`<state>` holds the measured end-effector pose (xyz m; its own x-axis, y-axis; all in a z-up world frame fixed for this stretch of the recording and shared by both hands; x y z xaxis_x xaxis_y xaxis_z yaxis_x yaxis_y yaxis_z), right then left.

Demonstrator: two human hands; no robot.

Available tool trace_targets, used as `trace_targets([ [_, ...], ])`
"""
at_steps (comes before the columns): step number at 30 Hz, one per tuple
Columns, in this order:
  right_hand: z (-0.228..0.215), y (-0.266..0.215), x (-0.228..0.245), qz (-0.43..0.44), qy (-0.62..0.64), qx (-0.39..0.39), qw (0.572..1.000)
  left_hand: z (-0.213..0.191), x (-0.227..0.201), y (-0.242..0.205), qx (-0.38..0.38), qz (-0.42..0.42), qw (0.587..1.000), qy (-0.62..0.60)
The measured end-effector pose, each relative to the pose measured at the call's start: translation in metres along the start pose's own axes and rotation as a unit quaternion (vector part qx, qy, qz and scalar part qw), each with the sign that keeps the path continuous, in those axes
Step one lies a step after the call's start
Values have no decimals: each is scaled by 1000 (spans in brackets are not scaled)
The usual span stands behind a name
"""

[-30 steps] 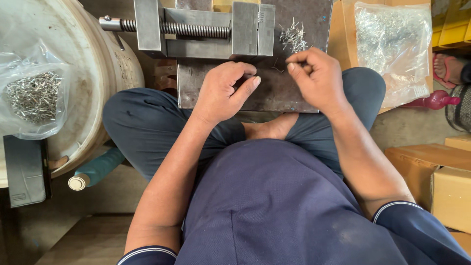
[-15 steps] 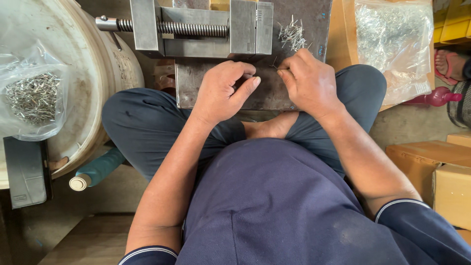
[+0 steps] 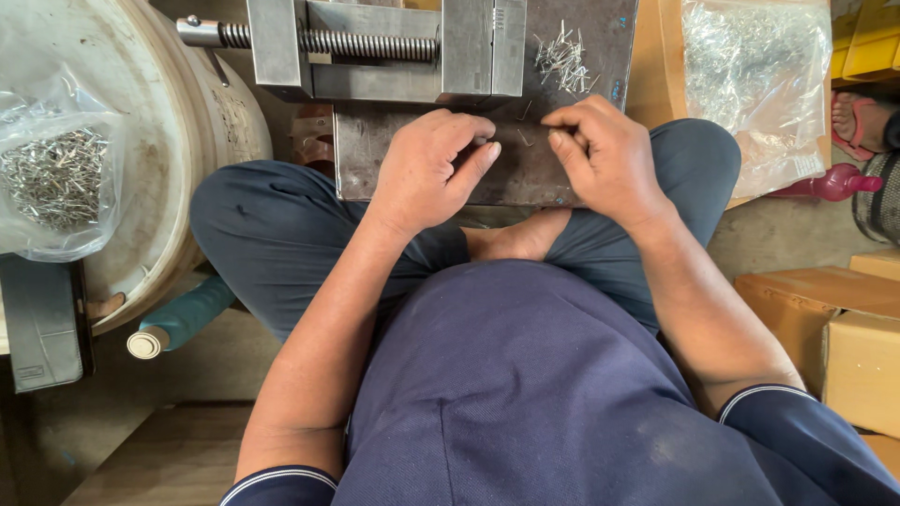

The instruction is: The person sits on the floor and uses a bench vise to assemble small metal components. They pick up individual metal pieces from a pile, place them into the vise jaws, and tighten the screw mechanism to secure them.

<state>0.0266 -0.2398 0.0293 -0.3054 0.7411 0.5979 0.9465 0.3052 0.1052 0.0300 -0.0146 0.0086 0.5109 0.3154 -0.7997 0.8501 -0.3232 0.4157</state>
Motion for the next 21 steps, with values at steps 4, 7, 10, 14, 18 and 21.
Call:
trace_targets([
  [4, 1, -2, 1, -29, -1, 2, 1000, 1, 3, -1, 3, -10, 1000, -8],
  [7, 3, -3, 6, -65, -43, -5, 997, 2, 4, -1, 4, -8, 1000, -10],
  [10, 3, -1, 12, -101, -80, -10, 992, 2, 3, -1, 3, -6, 1000, -8],
  [14, 4, 2, 14, -92, -90, 10, 992, 1, 3, -1, 4, -16, 1000, -9],
  [18, 4, 4, 15, -97, -97, 16, 990, 1, 3, 0, 6, -26, 1000, -14],
  [21, 5, 6, 14, -95, -86, 27, 991, 1, 2, 0, 6, -22, 1000, -10],
])
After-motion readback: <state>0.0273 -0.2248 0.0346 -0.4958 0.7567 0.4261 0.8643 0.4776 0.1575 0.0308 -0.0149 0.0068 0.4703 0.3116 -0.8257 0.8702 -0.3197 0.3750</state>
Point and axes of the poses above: each hand's wrist, its own y-axis towards the middle knuckle, its own z-axis out of the palm, x = y × z, the point moved 4 cm from there along y, towards the middle knuckle
